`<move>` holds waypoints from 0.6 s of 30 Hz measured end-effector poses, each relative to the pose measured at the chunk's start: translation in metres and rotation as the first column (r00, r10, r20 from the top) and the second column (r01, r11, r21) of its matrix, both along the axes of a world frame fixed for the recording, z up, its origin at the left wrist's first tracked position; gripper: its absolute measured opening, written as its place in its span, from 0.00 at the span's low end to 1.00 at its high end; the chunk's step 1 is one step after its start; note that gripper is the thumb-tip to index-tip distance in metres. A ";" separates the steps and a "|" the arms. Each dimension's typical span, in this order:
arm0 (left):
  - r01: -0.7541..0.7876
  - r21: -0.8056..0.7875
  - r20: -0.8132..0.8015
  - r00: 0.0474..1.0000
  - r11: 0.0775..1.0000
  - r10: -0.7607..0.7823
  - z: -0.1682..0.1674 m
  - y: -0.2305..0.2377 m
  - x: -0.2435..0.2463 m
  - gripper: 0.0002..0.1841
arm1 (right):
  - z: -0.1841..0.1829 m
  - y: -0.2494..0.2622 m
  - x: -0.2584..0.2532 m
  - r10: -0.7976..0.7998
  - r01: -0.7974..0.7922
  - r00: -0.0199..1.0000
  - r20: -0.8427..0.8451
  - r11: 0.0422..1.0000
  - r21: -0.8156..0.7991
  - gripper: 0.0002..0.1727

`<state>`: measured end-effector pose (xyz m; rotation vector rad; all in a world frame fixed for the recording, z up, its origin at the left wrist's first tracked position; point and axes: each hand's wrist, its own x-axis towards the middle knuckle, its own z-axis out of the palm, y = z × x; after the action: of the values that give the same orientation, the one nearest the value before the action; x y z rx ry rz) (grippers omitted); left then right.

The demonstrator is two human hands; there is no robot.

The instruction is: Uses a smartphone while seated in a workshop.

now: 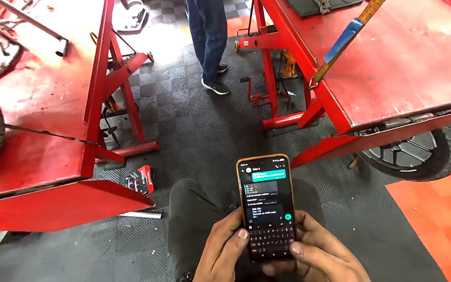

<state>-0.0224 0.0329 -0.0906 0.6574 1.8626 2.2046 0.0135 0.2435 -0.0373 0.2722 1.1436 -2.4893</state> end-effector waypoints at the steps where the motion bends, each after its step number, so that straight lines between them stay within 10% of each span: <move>1: -0.001 -0.002 -0.001 1.000 1.000 0.001 0.000 0.000 0.000 0.24 | 0.000 -0.001 0.000 -0.008 0.008 1.000 0.006 1.000 0.015 0.20; 18: 0.011 -0.012 0.005 1.000 1.000 -0.011 -0.001 -0.002 0.001 0.25 | -0.005 -0.002 0.002 -0.006 0.006 1.000 -0.022 1.000 0.004 0.23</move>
<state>-0.0214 0.0314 -0.0921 0.6576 1.8640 2.1851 0.0153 0.2420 -0.0423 0.2510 1.1584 -2.5011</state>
